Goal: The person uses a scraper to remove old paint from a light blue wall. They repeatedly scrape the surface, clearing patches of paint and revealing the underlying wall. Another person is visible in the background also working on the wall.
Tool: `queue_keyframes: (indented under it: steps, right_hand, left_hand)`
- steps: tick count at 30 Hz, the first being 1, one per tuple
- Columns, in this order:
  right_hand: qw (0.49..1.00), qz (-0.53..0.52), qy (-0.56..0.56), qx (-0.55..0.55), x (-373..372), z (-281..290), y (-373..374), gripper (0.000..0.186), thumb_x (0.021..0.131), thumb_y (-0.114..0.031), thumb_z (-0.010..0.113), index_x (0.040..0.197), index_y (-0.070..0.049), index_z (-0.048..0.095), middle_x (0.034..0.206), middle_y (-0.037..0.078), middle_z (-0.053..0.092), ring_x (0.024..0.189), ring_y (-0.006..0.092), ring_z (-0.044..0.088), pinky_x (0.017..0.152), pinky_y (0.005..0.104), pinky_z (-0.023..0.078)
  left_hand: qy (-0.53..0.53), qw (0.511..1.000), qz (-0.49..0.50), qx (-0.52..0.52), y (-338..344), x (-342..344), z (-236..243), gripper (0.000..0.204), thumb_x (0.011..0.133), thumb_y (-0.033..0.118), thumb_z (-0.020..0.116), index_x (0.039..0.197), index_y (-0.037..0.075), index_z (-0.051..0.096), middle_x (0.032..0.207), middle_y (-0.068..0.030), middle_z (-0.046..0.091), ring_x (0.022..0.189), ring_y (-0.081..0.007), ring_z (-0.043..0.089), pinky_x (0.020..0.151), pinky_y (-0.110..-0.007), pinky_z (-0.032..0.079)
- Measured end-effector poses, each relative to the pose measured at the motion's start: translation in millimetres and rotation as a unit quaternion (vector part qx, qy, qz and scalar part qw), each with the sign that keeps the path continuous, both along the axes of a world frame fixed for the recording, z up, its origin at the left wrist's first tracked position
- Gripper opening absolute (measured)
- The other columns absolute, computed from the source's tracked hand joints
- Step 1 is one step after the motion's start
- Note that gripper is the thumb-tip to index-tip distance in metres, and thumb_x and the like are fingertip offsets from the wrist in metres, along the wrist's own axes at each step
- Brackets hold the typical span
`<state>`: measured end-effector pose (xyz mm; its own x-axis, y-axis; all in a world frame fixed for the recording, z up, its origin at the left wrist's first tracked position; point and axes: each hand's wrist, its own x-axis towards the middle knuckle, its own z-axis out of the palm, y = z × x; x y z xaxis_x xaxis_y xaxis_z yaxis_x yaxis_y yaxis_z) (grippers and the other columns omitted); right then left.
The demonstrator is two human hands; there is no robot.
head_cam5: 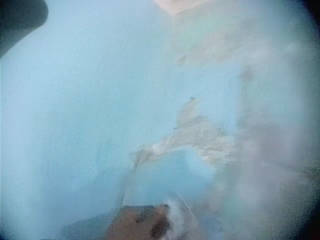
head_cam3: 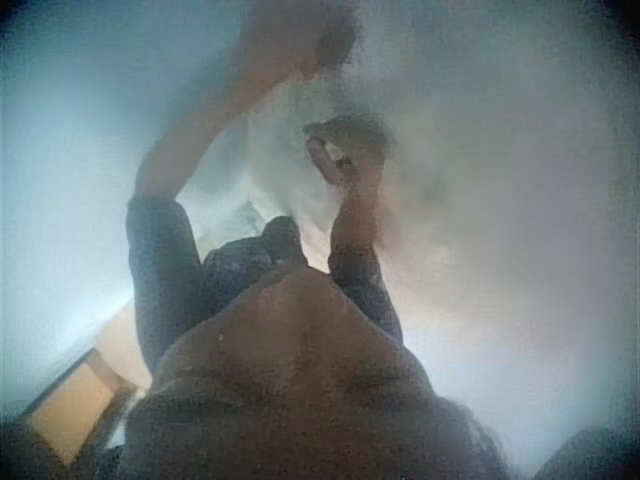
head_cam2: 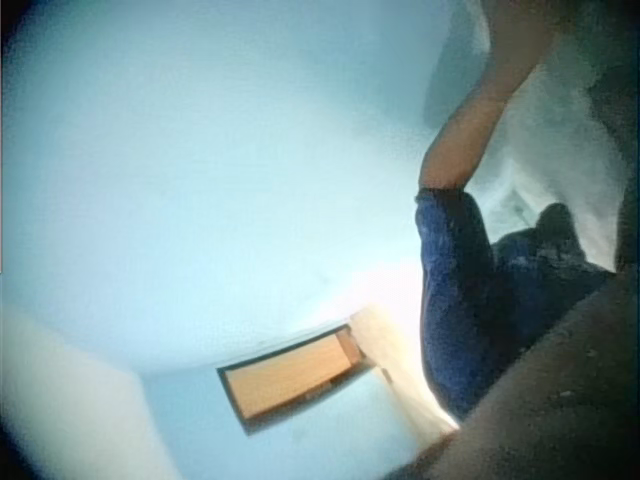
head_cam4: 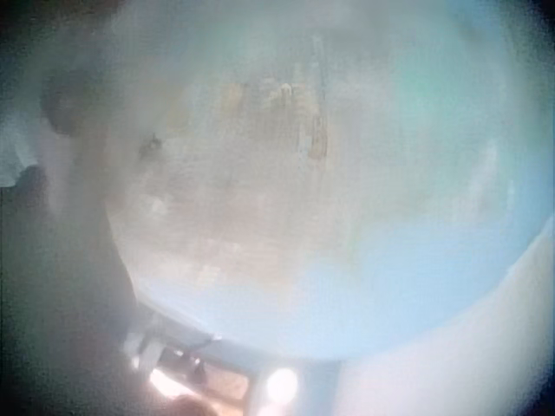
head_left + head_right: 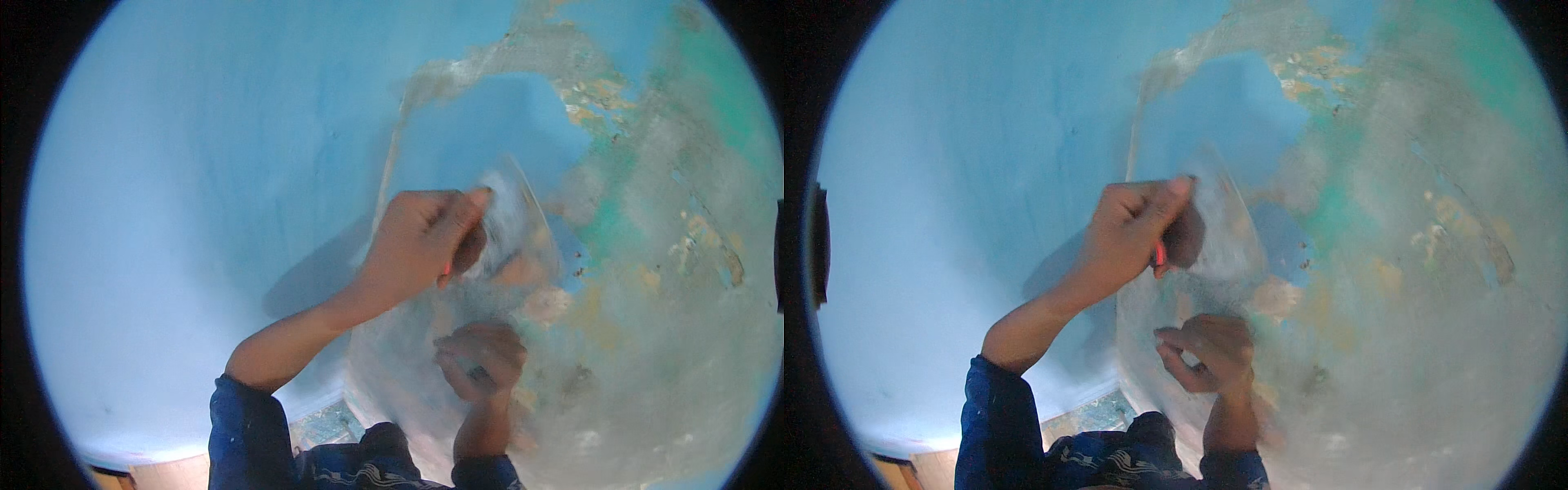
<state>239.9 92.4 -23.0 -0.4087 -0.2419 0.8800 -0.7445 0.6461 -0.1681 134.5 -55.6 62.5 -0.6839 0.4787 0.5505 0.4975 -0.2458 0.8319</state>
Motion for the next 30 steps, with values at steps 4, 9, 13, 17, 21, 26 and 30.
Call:
queue_keyframes:
  steps: [4, 9, 13, 17, 21, 26, 30]
  right_hand:
    - [0.991, -0.099, -0.002, 0.084, -1, 1, -4, 0.032, 0.072, -0.010, 0.080, 0.102, -0.010, 0.070, 0.074, 0.004, 0.071, 0.063, 0.0185, 0.068, 0.058, 0.0311, 0.052]
    - [0.994, 0.014, -0.088, -0.068, -3, -38, 68, 0.057, 0.069, -0.012, 0.086, 0.120, -0.008, 0.062, 0.100, 0.011, 0.071, 0.084, 0.0226, 0.071, 0.077, 0.0329, 0.054]
    - [0.968, 0.077, -0.060, -0.230, -24, 12, 3, 0.072, 0.067, -0.012, 0.089, 0.130, -0.004, 0.055, 0.117, 0.017, 0.066, 0.099, 0.0302, 0.067, 0.087, 0.0388, 0.053]
    - [0.989, 0.096, 0.098, -0.049, -59, 74, -56, 0.070, 0.070, -0.015, 0.088, 0.129, -0.001, 0.054, 0.113, 0.017, 0.065, 0.102, 0.0293, 0.064, 0.088, 0.0398, 0.052]
    - [0.953, -0.116, 0.278, 0.033, -64, 112, -70, 0.059, 0.087, -0.039, 0.075, 0.124, -0.001, 0.049, 0.100, 0.012, 0.061, 0.086, 0.0230, 0.058, 0.076, 0.0371, 0.046]
    - [0.911, 0.066, 0.349, -0.208, -32, 173, -57, 0.031, 0.095, -0.030, 0.059, 0.108, -0.002, 0.056, 0.095, 0.014, 0.062, 0.079, 0.0228, 0.061, 0.078, 0.0383, 0.050]
    - [0.894, 0.075, 0.312, -0.312, 19, 214, -34, 0.024, 0.098, -0.025, 0.054, 0.094, -0.003, 0.060, 0.089, 0.006, 0.062, 0.084, 0.0194, 0.062, 0.083, 0.0337, 0.050]
  left_hand:
    - [-0.170, 0.959, -0.115, 0.197, -18, 4, 6, 0.041, 0.107, 0.033, 0.043, 0.096, -0.002, 0.063, 0.079, -0.0082, 0.065, 0.070, -0.0157, 0.063, 0.069, -0.027, 0.050]
    - [-0.312, 0.893, -0.072, 0.316, 40, 27, -22, 0.028, 0.108, 0.028, 0.041, 0.100, 0.004, 0.053, 0.083, -0.0043, 0.053, 0.070, -0.0124, 0.052, 0.064, -0.031, 0.046]
    - [-0.294, 0.908, -0.111, 0.278, 8, 13, 22, 0.032, 0.106, 0.030, 0.042, 0.112, -0.001, 0.053, 0.106, -0.0114, 0.060, 0.090, -0.0183, 0.061, 0.086, -0.035, 0.051]
    - [-0.264, 0.921, -0.154, 0.240, -38, -9, 29, 0.036, 0.105, 0.034, 0.046, 0.114, 0.000, 0.053, 0.098, -0.0079, 0.060, 0.084, -0.0169, 0.061, 0.080, -0.034, 0.053]
    - [-0.040, 0.967, -0.185, 0.170, -48, -15, 73, 0.037, 0.105, 0.035, 0.047, 0.105, 0.000, 0.059, 0.090, -0.0080, 0.062, 0.078, -0.0163, 0.061, 0.069, -0.035, 0.052]
    - [0.300, 0.949, -0.062, -0.079, -85, -76, 124, 0.057, 0.097, 0.056, 0.051, 0.071, 0.006, 0.057, 0.061, -0.0068, 0.054, 0.057, -0.0182, 0.051, 0.054, -0.036, 0.044]
    - [0.355, 0.914, 0.173, -0.095, -140, -89, 140, 0.062, 0.103, 0.049, 0.046, 0.058, 0.007, 0.055, 0.052, -0.0044, 0.051, 0.045, -0.0156, 0.044, 0.043, -0.038, 0.039]
